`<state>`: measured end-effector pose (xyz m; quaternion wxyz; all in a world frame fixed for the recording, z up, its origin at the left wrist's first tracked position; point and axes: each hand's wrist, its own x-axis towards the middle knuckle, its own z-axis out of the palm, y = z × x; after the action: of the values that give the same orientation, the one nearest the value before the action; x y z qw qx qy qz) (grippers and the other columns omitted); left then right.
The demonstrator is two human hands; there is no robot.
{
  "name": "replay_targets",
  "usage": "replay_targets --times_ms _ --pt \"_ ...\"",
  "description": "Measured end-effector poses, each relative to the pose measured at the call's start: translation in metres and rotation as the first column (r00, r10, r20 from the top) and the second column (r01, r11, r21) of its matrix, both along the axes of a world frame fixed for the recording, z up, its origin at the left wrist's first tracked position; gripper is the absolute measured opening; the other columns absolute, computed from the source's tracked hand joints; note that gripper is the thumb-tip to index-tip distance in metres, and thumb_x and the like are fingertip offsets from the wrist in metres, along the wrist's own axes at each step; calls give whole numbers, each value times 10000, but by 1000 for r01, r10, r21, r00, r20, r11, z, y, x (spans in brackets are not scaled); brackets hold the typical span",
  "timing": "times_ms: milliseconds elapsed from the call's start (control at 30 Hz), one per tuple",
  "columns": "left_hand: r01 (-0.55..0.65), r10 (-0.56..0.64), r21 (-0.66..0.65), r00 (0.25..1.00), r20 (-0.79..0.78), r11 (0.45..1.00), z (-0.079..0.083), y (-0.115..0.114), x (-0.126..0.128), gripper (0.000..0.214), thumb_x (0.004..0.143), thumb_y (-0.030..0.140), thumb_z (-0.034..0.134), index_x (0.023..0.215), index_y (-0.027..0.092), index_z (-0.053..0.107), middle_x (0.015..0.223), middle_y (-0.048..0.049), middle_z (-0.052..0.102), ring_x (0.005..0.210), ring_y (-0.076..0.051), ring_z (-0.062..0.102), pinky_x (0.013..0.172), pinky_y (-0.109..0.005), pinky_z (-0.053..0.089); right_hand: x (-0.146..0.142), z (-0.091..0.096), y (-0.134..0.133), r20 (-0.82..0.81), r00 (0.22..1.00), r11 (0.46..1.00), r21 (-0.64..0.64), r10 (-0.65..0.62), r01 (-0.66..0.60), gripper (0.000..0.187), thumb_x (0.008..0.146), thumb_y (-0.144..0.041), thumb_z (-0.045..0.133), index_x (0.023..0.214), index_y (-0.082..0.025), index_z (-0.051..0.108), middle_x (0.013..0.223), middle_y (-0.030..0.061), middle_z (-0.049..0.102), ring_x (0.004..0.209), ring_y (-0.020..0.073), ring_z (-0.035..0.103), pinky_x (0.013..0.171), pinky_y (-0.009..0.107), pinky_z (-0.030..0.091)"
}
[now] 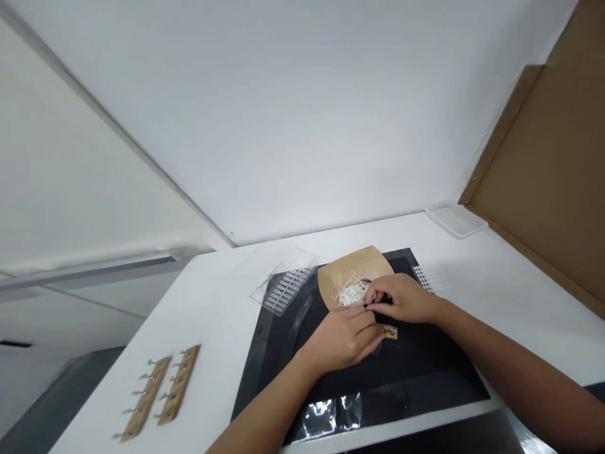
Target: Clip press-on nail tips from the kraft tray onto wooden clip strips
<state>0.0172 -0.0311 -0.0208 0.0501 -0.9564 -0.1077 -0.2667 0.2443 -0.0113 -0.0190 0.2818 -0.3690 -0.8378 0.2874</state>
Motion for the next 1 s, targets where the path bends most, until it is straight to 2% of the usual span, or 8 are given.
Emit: replay_targets --times_ms 267,700,1000 --pt "-14 14 10 1000 -9 1000 -1 0 -1 134 1034 211 588 1053 144 703 829 -42 703 766 -173 664 699 -304 583 -1 -2 1 25 1000 1000 10 -4 4 106 917 -257 759 1021 -239 747 938 -1 787 822 167 733 773 267 535" --pt "-47 46 -41 999 -14 998 -9 0 1 132 1035 210 565 1048 154 684 866 -48 696 838 -186 678 777 -321 585 0 -4 1 69 998 1000 23 -15 13 132 885 -195 741 1008 -243 743 905 -12 771 797 161 710 751 255 510" --pt "-59 58 -83 998 -13 995 -7 -1 2 163 1057 253 537 1035 163 671 870 -44 689 814 -172 664 729 -290 569 -1 -3 0 91 996 1000 28 -11 8 167 848 -141 719 981 -239 742 861 -18 761 774 163 698 733 254 493"
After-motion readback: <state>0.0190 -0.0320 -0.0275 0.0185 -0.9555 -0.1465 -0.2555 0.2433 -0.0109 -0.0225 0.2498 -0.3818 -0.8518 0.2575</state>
